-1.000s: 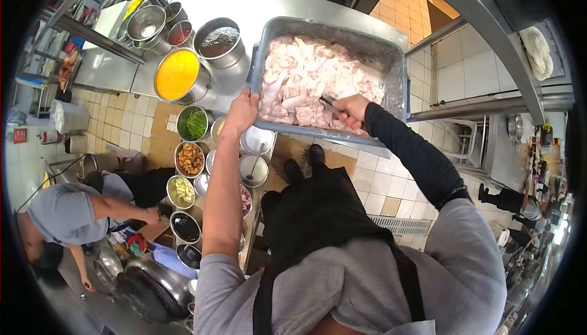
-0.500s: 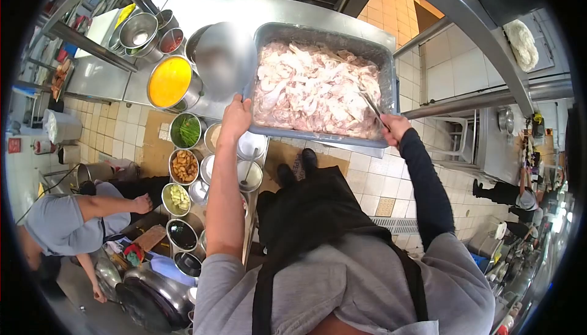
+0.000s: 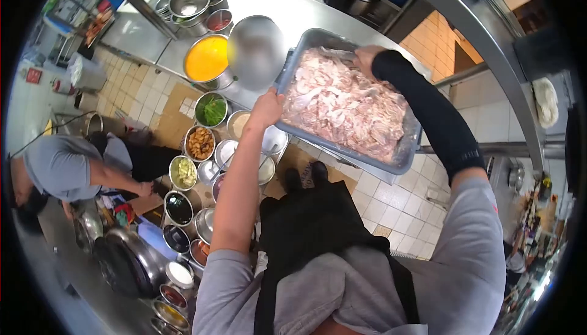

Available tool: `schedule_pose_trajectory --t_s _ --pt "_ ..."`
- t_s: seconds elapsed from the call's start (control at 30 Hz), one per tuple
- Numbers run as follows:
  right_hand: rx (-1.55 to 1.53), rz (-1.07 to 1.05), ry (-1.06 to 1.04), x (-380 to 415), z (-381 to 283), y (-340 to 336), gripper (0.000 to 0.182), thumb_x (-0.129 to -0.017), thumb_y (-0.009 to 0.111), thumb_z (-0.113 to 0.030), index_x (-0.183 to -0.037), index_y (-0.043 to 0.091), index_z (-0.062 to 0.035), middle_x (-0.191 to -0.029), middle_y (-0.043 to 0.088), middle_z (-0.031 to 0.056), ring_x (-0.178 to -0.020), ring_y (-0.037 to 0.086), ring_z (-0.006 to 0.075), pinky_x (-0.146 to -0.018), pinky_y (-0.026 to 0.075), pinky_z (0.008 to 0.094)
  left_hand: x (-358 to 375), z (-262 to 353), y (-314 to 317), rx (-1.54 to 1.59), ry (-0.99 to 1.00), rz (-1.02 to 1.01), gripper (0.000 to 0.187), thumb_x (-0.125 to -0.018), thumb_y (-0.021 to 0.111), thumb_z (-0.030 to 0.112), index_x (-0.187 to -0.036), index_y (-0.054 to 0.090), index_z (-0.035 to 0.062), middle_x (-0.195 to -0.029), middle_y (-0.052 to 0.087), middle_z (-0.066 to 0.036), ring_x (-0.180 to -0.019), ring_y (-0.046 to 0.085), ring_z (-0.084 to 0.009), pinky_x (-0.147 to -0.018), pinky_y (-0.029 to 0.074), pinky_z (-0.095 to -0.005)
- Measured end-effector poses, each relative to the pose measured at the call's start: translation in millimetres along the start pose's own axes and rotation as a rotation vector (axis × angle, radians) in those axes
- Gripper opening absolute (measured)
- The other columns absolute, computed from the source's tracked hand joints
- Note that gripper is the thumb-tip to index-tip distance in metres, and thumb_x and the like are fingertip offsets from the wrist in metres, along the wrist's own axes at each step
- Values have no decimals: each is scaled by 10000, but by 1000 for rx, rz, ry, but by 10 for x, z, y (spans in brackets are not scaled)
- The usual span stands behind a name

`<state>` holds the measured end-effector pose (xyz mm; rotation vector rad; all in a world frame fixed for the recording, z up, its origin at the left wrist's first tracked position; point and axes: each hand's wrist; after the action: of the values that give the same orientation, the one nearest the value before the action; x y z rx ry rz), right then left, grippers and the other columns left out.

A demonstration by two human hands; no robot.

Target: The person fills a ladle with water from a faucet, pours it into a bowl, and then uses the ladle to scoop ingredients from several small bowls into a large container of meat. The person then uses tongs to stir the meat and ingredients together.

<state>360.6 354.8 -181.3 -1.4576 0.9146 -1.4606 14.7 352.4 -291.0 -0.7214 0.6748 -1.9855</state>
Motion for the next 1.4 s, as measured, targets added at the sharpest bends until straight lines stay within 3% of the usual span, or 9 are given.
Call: schedule_pose_trajectory --t_s 0.1,0.23,0.27,0.43,0.5,0.7,0.87,1.13,1.4 --pt "204 -26 -179 -498 -279 -39 435 -964 561 -328 -765 737 15 -810 715 242 -830 731 375 -726 581 449 -48 101 -13 -40 -42 37 397 -1004 508 246 -1224 554 -82 -1069 669 -354 -1090 622 -501 -974 470 -536" --pt "392 -321 -391 -205 -716 7 193 -763 739 -240 -773 759 -49 -820 736 204 -838 738 349 -741 595 429 30 166 48 -85 -104 53 383 -988 513 241 -1208 560 -70 -1062 675 -346 -1083 629 -493 -974 472 -533" --pt "255 -107 -342 -107 -546 451 186 -736 751 -211 -820 760 -45 -836 735 214 -850 735 361 -746 595 432 54 191 53 -79 -109 51 388 -987 512 244 -1211 558 -70 -1064 675 -345 -1082 631 -492 -974 473 -533" --pt "111 -364 -229 1213 -218 566 242 -846 616 -169 -1014 682 -9 -864 715 245 -843 715 401 -742 573 474 64 168 77 -15 -128 83 396 -983 511 250 -1201 562 -77 -1076 671 -349 -1078 635 -484 -969 474 -535" --pt "202 -429 -211 1629 -284 128 236 -820 638 -201 -896 727 4 -899 726 237 -850 724 378 -764 577 453 67 133 90 11 -112 88 393 -985 510 251 -1193 568 -77 -1086 666 -350 -1083 633 -481 -972 472 -533" --pt "204 -275 -192 1441 -680 -726 417 -892 637 -269 -1205 596 4 -837 714 195 -849 704 399 -754 550 497 48 82 37 37 -85 48 392 -996 504 267 -1188 580 -66 -1103 665 -343 -1087 629 -482 -969 472 -530" --pt "312 -264 -475 673 -1552 62 421 -1006 469 -292 -1303 554 -7 -927 721 216 -851 701 408 -732 549 525 45 -14 130 32 -52 113 404 -1010 497 293 -1172 590 -65 -1085 670 -339 -1076 628 -490 -959 473 -536" --pt "74 -312 -53 1341 -647 662 469 -1070 307 -322 -1397 452 -18 -1013 704 279 -906 696 445 -805 550 519 130 74 106 23 -91 142 417 -1011 497 288 -1218 585 -64 -1077 675 -338 -1089 633 -475 -983 471 -525" --pt "60 -435 112 2607 2 564 567 -981 536 -243 -1479 355 -40 -778 673 263 -785 676 449 -688 526 536 114 68 123 29 -105 150 430 -1000 514 289 -1247 588 -55 -1124 674 -325 -1123 627 -464 -1001 465 -506"
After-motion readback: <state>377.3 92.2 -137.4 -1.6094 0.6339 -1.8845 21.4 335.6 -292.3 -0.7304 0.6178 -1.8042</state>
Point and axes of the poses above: each hand's wrist, its own x-axis away from the middle knuckle, its own y-axis out of the palm, z = x × y
